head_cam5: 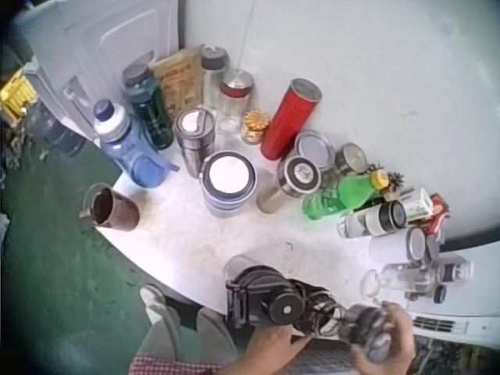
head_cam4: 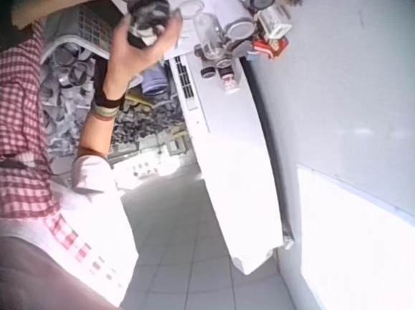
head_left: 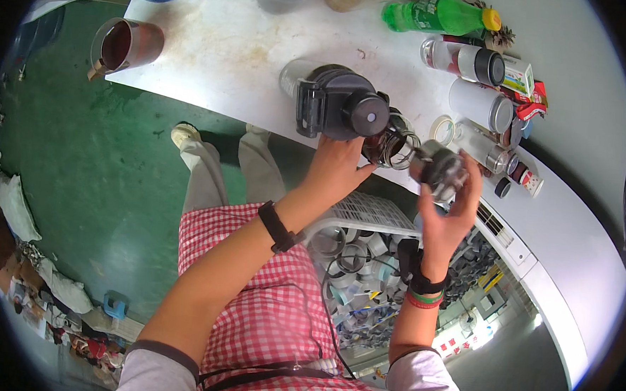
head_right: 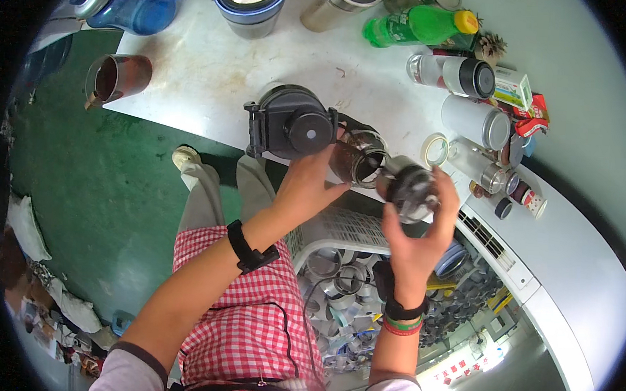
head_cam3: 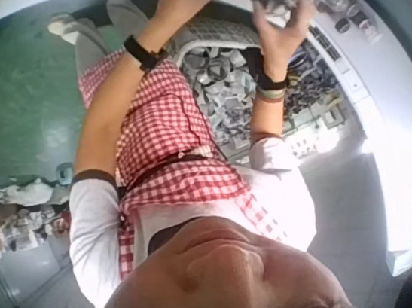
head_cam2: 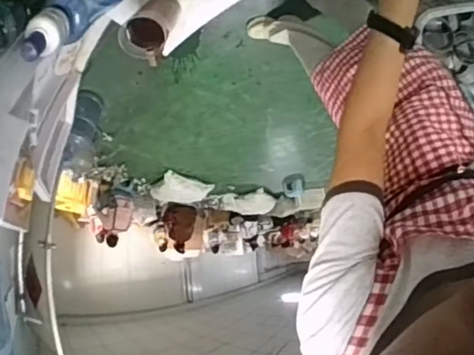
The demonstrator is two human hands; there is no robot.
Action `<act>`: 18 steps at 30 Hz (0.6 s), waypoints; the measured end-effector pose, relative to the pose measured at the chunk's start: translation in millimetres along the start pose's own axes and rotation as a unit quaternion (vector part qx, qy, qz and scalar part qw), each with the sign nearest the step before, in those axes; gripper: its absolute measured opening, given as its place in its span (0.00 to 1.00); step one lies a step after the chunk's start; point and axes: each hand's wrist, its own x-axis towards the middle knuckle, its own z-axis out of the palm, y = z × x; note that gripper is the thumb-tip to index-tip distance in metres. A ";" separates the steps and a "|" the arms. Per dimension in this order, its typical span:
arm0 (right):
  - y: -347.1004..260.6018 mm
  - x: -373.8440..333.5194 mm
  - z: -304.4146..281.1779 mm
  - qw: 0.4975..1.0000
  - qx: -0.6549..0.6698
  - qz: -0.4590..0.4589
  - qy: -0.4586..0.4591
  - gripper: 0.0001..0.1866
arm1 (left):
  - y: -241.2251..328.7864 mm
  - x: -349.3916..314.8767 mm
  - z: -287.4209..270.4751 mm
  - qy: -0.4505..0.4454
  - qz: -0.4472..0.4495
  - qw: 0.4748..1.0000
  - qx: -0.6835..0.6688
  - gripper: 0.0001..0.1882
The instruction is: The recorder fills a glass jar containing fruit with water from a dispenser and then secures a lid and thermal sleeve on it.
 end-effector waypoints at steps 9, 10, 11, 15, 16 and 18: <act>-3.8 2.7 14.6 0.988 0.113 0.085 -0.066 0.37 | -6.8 7.7 4.3 -0.027 0.025 0.998 -0.050 0.50; -4.9 4.8 15.7 0.988 0.114 0.083 -0.068 0.37 | -8.9 8.2 5.6 -0.033 0.010 0.996 -0.077 0.42; -7.3 8.7 14.3 0.995 0.043 0.020 -0.092 0.38 | -7.9 10.0 5.0 -0.037 -0.004 0.994 -0.106 0.34; -16.5 20.5 10.5 0.986 -0.078 -0.078 -0.128 0.38 | -3.5 13.6 5.2 -0.063 -0.033 0.985 -0.158 0.32; -18.2 21.4 10.5 0.985 -0.080 -0.080 -0.131 0.38 | -1.8 14.1 6.1 -0.046 -0.022 0.988 -0.149 0.32; -23.3 23.1 11.4 0.978 -0.139 -0.093 -0.125 0.35 | -3.5 13.8 10.1 -0.025 -0.014 0.990 -0.140 0.31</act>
